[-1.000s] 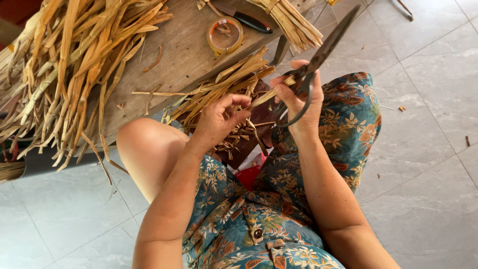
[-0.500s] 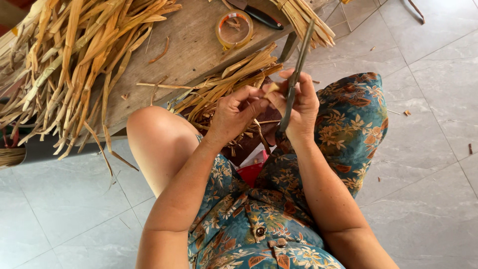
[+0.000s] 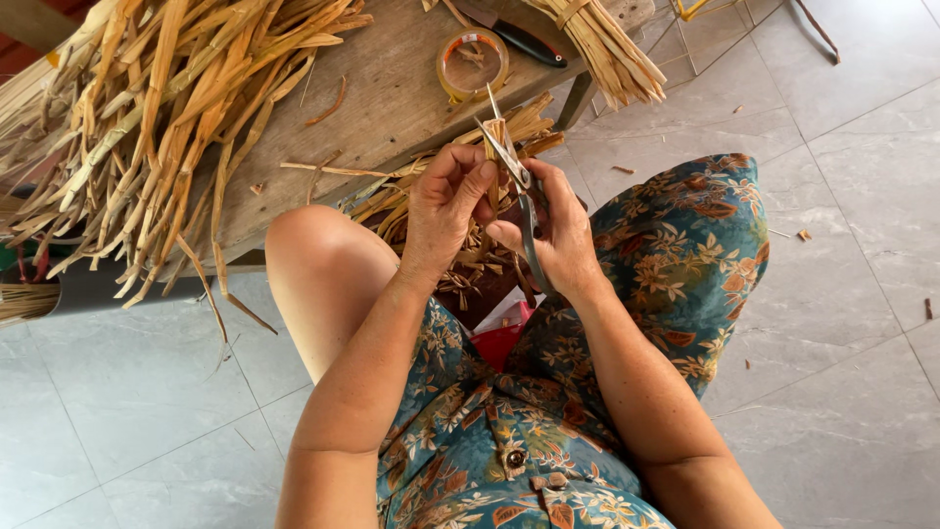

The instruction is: The person sits cross-legged on the floor and uses shears to cut long dried plant strips into short pieces. The cut pieces fall onto a small wooden board on the lap, while the uncut strips are gathered from a pile on a nearby table.

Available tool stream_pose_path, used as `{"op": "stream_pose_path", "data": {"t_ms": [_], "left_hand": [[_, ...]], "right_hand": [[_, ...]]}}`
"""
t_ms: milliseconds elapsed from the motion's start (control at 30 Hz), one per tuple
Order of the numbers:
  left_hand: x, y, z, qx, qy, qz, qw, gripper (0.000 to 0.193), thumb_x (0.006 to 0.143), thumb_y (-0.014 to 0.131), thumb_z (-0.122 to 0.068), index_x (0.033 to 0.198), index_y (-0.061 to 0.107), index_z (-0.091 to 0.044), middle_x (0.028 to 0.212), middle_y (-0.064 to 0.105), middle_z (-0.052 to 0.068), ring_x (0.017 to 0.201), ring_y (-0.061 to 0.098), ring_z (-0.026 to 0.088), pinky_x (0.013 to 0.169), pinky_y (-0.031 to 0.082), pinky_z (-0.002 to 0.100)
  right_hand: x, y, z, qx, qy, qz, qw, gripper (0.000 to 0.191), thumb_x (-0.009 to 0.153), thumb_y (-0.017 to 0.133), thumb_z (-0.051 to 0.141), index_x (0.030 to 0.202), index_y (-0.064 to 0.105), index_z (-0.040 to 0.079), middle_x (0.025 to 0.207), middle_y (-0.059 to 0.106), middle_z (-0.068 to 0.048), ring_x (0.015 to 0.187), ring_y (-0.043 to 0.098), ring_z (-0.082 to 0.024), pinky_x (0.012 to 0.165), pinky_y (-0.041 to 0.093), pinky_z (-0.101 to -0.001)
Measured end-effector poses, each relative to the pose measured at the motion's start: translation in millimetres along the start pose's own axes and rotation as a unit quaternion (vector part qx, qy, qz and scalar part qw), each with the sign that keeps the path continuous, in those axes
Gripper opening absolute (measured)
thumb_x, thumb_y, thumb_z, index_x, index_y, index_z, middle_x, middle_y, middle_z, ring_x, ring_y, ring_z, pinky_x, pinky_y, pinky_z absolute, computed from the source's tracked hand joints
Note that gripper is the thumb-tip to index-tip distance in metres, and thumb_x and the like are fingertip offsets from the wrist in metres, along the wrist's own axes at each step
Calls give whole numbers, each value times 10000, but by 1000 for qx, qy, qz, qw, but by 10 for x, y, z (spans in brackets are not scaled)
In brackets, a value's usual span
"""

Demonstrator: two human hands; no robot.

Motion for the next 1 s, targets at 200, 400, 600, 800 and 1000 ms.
{"op": "stream_pose_path", "data": {"t_ms": [200,400,600,800,1000], "left_hand": [[8,-31,-15,5,-10,-14,1000,134,1025,680,-218,1036,662,-85,814,686,-25,602,605,34,525,482,189],[23,-19,-25,-3,-3,-15,1000,126,1029,677,-208,1009,637,-90,833,682,-24,594,591,26,492,473,184],[39,8,-14,1,-3,-3,1000,146,1030,660,-228,992,632,-89,754,651,-20,550,588,33,448,468,189],[56,-13,-17,11,6,-9,1000,166,1031,671,-230,961,641,-83,777,649,-25,572,590,34,477,480,196],[39,37,-60,29,8,9,1000,132,1031,672,-206,991,652,-82,821,673,-27,670,577,22,562,468,191]], "right_hand": [[13,21,187,-72,-26,-12,997,837,824,859,489,1421,532,1,1157,620,-104,969,641,-163,810,559,-301],[-35,-18,327,-146,-113,-60,981,783,826,853,533,1321,608,-22,1088,674,-108,962,678,-142,815,568,-308],[-11,46,104,-93,-29,-66,993,679,773,836,484,1225,686,0,693,597,27,637,589,-49,557,494,-229],[-24,73,75,-40,5,-62,997,531,838,860,363,1196,712,0,688,592,42,627,519,-31,523,433,-209],[19,31,-121,58,85,-90,991,366,864,836,265,1087,670,27,668,596,29,545,530,-21,461,389,-196]]}}
Point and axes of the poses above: each hand's wrist, its own x-axis towards the middle knuckle, its own y-axis out of the palm, z = x × y, the point moved 8 cm from there along x, towards the middle knuckle
